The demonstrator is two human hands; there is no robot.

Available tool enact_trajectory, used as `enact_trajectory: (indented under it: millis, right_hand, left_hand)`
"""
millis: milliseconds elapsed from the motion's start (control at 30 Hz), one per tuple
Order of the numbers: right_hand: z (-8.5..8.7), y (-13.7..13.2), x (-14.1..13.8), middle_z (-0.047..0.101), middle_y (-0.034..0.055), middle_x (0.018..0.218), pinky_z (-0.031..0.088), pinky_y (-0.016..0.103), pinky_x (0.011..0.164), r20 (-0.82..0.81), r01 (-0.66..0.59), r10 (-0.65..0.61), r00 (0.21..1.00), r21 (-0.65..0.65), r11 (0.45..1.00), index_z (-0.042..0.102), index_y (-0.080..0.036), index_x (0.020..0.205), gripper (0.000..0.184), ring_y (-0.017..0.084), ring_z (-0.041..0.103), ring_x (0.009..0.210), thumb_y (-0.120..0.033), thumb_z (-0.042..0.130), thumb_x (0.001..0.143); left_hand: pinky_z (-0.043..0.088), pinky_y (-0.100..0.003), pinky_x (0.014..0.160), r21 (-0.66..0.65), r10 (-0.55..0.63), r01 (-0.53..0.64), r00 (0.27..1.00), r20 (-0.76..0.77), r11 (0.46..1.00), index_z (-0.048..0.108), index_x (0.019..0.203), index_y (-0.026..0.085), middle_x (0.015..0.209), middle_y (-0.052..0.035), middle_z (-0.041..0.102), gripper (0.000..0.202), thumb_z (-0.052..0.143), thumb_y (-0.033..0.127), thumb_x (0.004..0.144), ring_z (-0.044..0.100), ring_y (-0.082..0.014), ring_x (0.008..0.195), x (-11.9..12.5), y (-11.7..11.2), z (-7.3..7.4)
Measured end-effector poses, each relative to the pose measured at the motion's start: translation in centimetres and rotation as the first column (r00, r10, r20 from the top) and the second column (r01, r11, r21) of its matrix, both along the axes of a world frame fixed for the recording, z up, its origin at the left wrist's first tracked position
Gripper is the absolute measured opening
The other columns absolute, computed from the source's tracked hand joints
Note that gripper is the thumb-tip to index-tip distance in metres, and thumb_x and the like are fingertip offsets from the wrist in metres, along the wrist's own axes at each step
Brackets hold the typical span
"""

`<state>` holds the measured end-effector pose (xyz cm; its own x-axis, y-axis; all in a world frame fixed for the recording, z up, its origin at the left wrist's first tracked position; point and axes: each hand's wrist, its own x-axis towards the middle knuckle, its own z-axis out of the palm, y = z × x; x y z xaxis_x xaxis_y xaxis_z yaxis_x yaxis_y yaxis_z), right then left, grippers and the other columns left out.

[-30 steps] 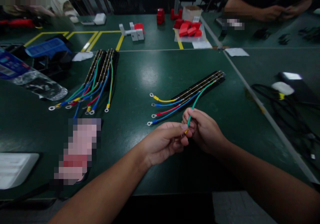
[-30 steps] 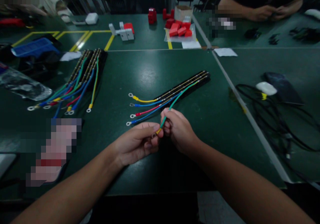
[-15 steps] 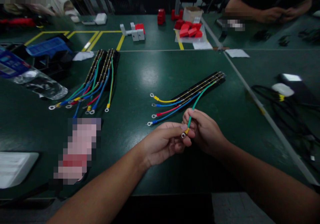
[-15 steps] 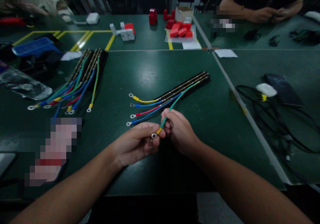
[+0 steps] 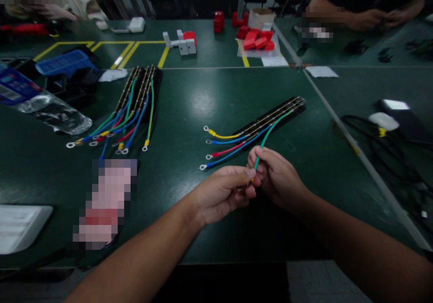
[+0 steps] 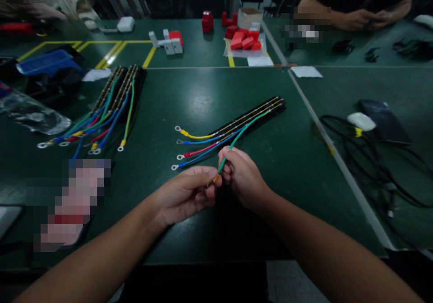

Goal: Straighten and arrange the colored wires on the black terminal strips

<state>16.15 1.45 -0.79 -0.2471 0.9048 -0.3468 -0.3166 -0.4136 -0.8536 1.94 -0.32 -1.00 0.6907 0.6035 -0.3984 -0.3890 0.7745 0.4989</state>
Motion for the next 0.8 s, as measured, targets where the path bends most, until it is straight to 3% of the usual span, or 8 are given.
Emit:
enact_trajectory:
  millis: [233, 400, 600, 800]
  right_hand:
    - [-0.08, 0.05, 0.0, 0.035, -0.0049, 0.05, 0.028, 0.022, 0.043, 0.018, 0.015, -0.015, 1.0, 0.011, 1.0, 0.048, -0.019, 0.062, 0.026, 0.008, 0.033, 0.043, -0.035, 0.053, 0.081]
    - [-0.03, 0.03, 0.03, 0.035, -0.0055, 0.049, 0.027, 0.021, 0.041, -0.002, 0.003, -0.003, 1.0, -0.029, 1.0, 0.047, -0.019, 0.062, 0.026, 0.008, 0.034, 0.041, -0.036, 0.053, 0.08]
    - [-0.15, 0.01, 0.06, 0.034, -0.0056, 0.049, 0.025, 0.021, 0.041, -0.01, 0.006, -0.006, 1.0, -0.011, 1.0, 0.048, -0.018, 0.063, 0.025, 0.007, 0.033, 0.041, -0.033, 0.051, 0.082]
    - [-0.06, -0.07, 0.09, 0.036, -0.005, 0.051, 0.027, 0.02, 0.041, 0.011, 0.022, -0.022, 1.0, -0.005, 1.0, 0.049, -0.018, 0.063, 0.024, 0.007, 0.033, 0.042, -0.033, 0.052, 0.083]
  left_hand:
    - [0.03, -0.012, 0.045, 0.002, 0.007, -0.007, 1.0, -0.029, 1.0, 0.062, 0.079, 0.009, 0.06, -0.002, 0.059, 0.016, 0.058, 0.024, 0.084, 0.047, -0.0016, 0.046, 0.01, -0.01, 0.1]
    - [0.027, -0.012, 0.044, -0.006, 0.003, -0.003, 1.0, -0.022, 1.0, 0.06, 0.074, 0.01, 0.054, 0.001, 0.054, 0.017, 0.061, 0.025, 0.082, 0.039, 0.0001, 0.041, 0.12, -0.09, 0.01]
    - [0.028, -0.012, 0.045, -0.009, 0.005, -0.006, 1.0, -0.026, 1.0, 0.059, 0.074, 0.01, 0.054, 0.0016, 0.053, 0.016, 0.061, 0.024, 0.082, 0.039, 0.0004, 0.041, 0.11, -0.14, 0.01]
    - [0.03, -0.011, 0.043, 0.03, -0.007, 0.008, 0.999, -0.034, 1.0, 0.062, 0.079, 0.008, 0.061, -0.0025, 0.06, 0.017, 0.058, 0.024, 0.084, 0.044, -0.0005, 0.043, 0.1, -0.07, -0.02]
